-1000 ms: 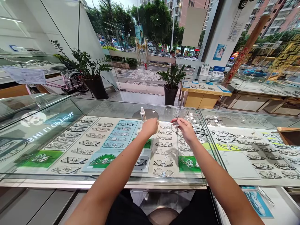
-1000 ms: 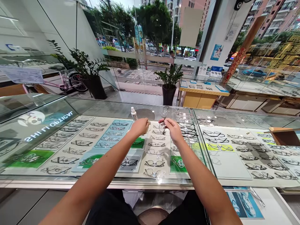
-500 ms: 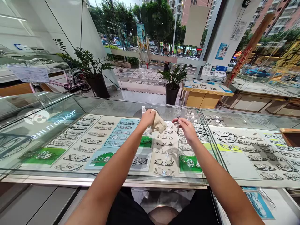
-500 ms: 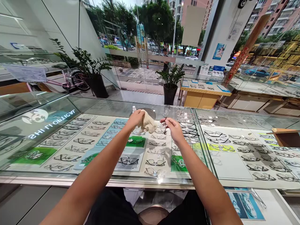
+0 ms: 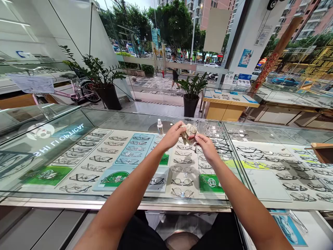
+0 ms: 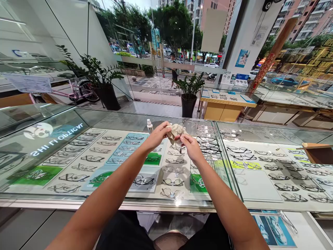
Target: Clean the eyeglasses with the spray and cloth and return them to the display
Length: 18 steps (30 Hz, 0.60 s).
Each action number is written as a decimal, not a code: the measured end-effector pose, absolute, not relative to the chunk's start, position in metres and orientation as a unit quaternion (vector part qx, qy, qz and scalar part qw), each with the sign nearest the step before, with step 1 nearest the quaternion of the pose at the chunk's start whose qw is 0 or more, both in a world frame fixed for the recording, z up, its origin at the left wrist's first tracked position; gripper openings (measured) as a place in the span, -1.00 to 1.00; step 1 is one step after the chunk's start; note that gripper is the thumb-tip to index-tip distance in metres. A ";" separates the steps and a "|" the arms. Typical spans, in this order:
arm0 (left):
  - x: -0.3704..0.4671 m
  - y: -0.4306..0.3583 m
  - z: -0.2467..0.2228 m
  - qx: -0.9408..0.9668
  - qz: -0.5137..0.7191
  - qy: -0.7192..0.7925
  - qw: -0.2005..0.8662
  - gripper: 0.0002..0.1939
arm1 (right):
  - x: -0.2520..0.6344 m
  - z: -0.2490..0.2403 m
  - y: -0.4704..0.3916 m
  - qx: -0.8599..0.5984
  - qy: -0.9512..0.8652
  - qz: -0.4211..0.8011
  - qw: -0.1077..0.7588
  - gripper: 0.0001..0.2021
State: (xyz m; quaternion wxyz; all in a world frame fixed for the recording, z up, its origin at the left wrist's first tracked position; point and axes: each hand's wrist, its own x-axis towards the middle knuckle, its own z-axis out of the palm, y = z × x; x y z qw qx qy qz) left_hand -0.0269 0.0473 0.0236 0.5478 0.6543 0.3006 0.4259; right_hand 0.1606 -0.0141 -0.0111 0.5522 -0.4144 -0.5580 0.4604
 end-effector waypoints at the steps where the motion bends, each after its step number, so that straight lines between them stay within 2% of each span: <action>1: -0.027 0.047 0.023 0.664 0.424 0.289 0.544 -0.78 | 0.160 -0.011 -0.014 -0.415 -0.558 0.461 0.552 -0.70; 7: -0.024 0.049 0.014 0.677 0.430 0.261 0.538 -0.76 | 0.160 -0.015 -0.013 -0.415 -0.570 0.456 0.543 -0.68; 14: -0.009 0.040 0.010 0.631 0.486 0.264 0.544 -0.60 | 0.155 -0.018 -0.014 -0.391 -0.574 0.478 0.538 -0.67; 18: 0.001 0.034 0.008 0.570 0.514 0.263 0.584 -0.44 | 0.152 -0.018 -0.017 -0.372 -0.588 0.478 0.536 -0.69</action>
